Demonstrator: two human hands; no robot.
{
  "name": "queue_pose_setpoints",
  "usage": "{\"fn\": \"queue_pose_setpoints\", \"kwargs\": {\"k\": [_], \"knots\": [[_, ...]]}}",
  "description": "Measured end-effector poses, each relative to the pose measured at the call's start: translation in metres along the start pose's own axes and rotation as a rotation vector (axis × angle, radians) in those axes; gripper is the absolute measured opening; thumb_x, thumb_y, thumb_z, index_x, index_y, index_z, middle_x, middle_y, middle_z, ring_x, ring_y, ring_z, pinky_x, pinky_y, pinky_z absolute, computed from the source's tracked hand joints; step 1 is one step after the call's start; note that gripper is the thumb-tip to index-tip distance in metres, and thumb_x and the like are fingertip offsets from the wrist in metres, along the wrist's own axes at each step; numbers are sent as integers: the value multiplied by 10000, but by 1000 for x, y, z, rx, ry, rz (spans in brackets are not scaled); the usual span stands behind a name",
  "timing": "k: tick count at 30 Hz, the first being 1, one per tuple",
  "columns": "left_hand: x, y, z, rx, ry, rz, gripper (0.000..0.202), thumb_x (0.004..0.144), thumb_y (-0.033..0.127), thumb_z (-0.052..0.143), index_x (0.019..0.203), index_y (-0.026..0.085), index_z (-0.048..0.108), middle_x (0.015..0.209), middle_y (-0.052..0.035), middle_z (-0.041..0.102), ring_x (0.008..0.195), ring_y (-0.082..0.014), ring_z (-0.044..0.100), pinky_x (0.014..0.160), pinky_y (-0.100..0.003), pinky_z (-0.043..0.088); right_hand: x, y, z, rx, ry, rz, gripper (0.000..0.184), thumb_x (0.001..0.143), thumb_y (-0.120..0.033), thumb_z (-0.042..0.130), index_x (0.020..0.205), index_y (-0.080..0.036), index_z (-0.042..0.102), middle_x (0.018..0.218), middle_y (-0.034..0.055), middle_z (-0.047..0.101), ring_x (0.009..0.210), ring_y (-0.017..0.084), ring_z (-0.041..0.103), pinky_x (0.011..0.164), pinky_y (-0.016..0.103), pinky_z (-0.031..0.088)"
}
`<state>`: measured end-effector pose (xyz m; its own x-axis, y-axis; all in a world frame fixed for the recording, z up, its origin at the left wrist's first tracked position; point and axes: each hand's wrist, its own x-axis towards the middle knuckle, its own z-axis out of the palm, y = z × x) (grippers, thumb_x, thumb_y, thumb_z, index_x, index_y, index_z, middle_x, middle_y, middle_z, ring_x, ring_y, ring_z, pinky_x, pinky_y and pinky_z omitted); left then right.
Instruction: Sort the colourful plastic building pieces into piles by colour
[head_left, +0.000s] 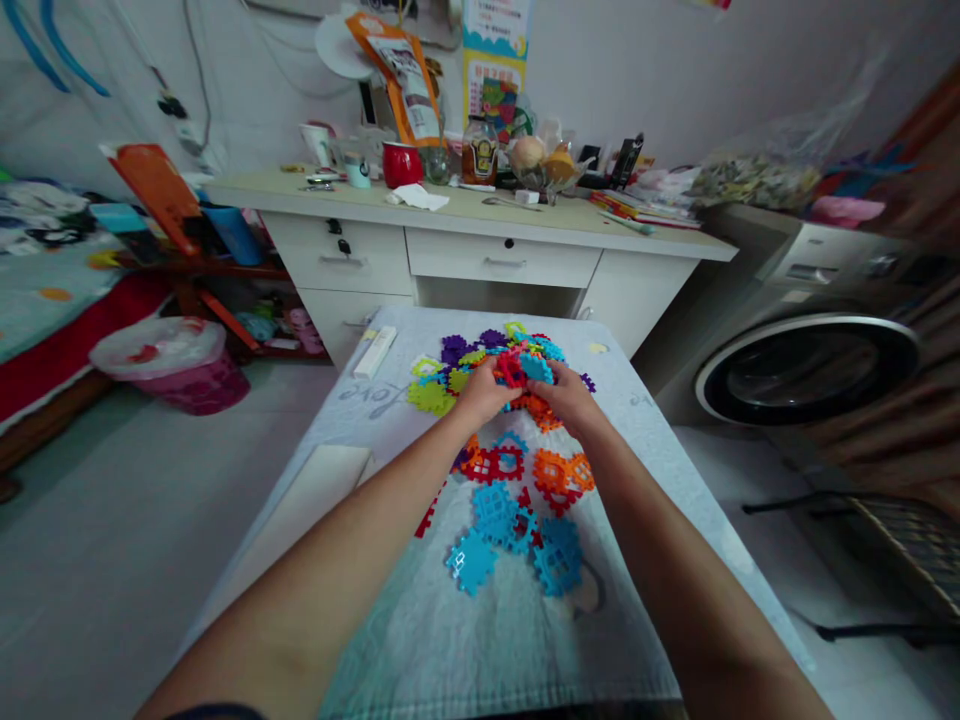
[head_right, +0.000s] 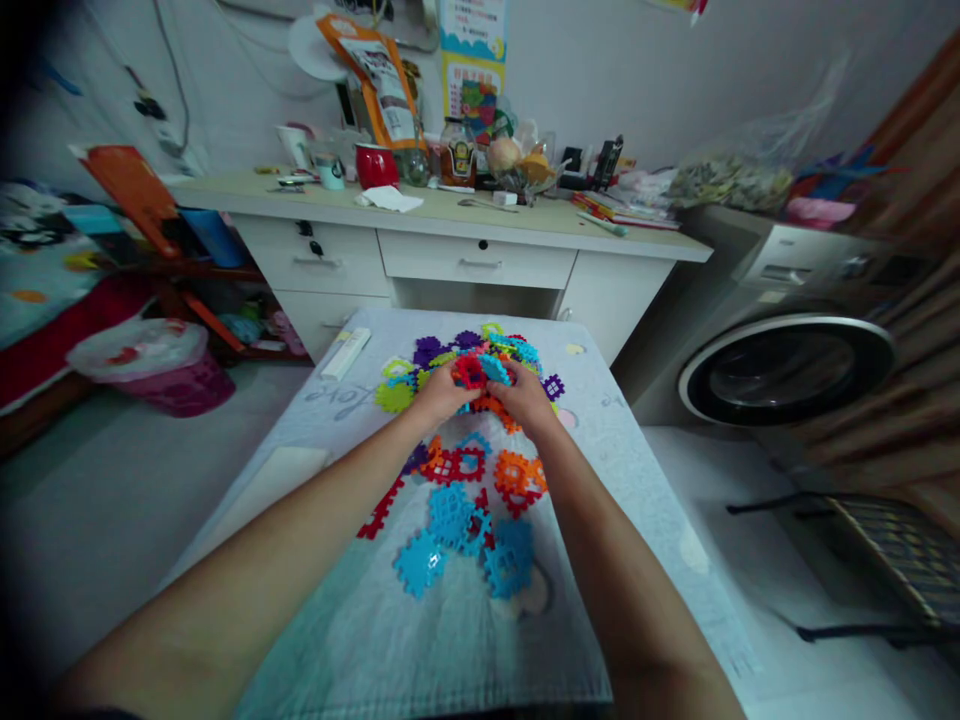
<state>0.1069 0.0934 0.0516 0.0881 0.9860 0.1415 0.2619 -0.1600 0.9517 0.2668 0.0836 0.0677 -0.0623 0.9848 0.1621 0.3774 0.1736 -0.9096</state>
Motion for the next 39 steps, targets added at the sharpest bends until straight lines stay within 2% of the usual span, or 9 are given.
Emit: {"fn": "queue_pose_setpoints", "kwargs": {"k": [5, 10, 13, 18, 22, 25, 30, 36, 39], "knots": [[21, 24, -14, 61, 111, -46, 688, 728, 397, 711, 1322, 154, 463, 1298, -151, 601, 1175, -246, 587, 1021, -407, 452, 37, -4, -18, 3, 200, 174, 539, 727, -448, 685, 1168, -163, 563, 1029, 101, 672, 846, 219, 655, 740, 369, 544], [-18, 21, -51, 321, 10, -7, 754, 725, 438, 693, 1389, 199, 426, 1446, -158, 454, 1359, -305, 423, 1125, -479, 341, 3, 13, -42, -325, 199, -46, 617, 730, -487, 693, 1252, -187, 563, 1254, 161, 584, 1175, 322, 547, 997, 522, 452], [-69, 12, -72, 528, -184, 13, 915, 639, 549, 741, 1432, 241, 403, 1521, -161, 364, 1438, -370, 295, 1155, -543, 271, -51, 24, -48, -482, 27, -224, 721, 763, -547, 680, 1366, -193, 504, 1361, 187, 516, 1297, 355, 458, 1088, 560, 358], [-155, -3, -80, 773, -449, -85, 1364, 358, 617, 855, 1534, 350, 218, 1643, -169, 104, 1476, -513, -4, 1113, -715, 137, -141, 33, -49, -617, -399, -287, 1262, 584, -743, 745, 1575, -216, 169, 1601, 213, 203, 1462, 435, 194, 1134, 617, 252], [-182, -12, -70, 856, -509, -110, 1459, 281, 568, 885, 1546, 327, 198, 1644, -199, 61, 1475, -513, -26, 1106, -727, 94, -167, 36, -43, -696, -569, -233, 1418, 465, -755, 790, 1587, -212, 116, 1623, 225, 110, 1475, 472, 93, 1123, 660, 213], [-179, -15, -61, 852, -461, -36, 1410, 319, 577, 884, 1540, 313, 230, 1641, -191, 97, 1491, -467, 68, 1146, -657, 122, -163, 35, -37, -731, -528, -224, 1378, 465, -752, 791, 1577, -209, 187, 1606, 242, 163, 1447, 486, 168, 1092, 677, 239], [-164, -23, -44, 759, -303, 93, 1131, 510, 578, 832, 1494, 314, 340, 1614, -131, 229, 1447, -382, 271, 1155, -538, 261, -145, 32, -30, -683, -409, -366, 1105, 627, -633, 784, 1529, -191, 325, 1471, 229, 432, 1247, 408, 462, 1024, 600, 383], [-139, -28, -30, 677, -171, 202, 707, 712, 284, 713, 1386, 271, 498, 1453, -101, 481, 1309, -297, 481, 1099, -424, 402, -131, 37, -20, -665, -294, -382, 691, 766, -413, 716, 1391, -205, 506, 1290, 153, 589, 1195, 315, 530, 1009, 479, 451], [-124, -24, -27, 616, -130, 220, 517, 769, 291, 668, 1278, 267, 582, 1293, -80, 600, 1212, -263, 561, 1034, -390, 456, -120, 38, -14, -597, -240, -350, 536, 806, -397, 685, 1297, -213, 575, 1207, 123, 634, 1127, 270, 585, 977, 420, 477]]}}
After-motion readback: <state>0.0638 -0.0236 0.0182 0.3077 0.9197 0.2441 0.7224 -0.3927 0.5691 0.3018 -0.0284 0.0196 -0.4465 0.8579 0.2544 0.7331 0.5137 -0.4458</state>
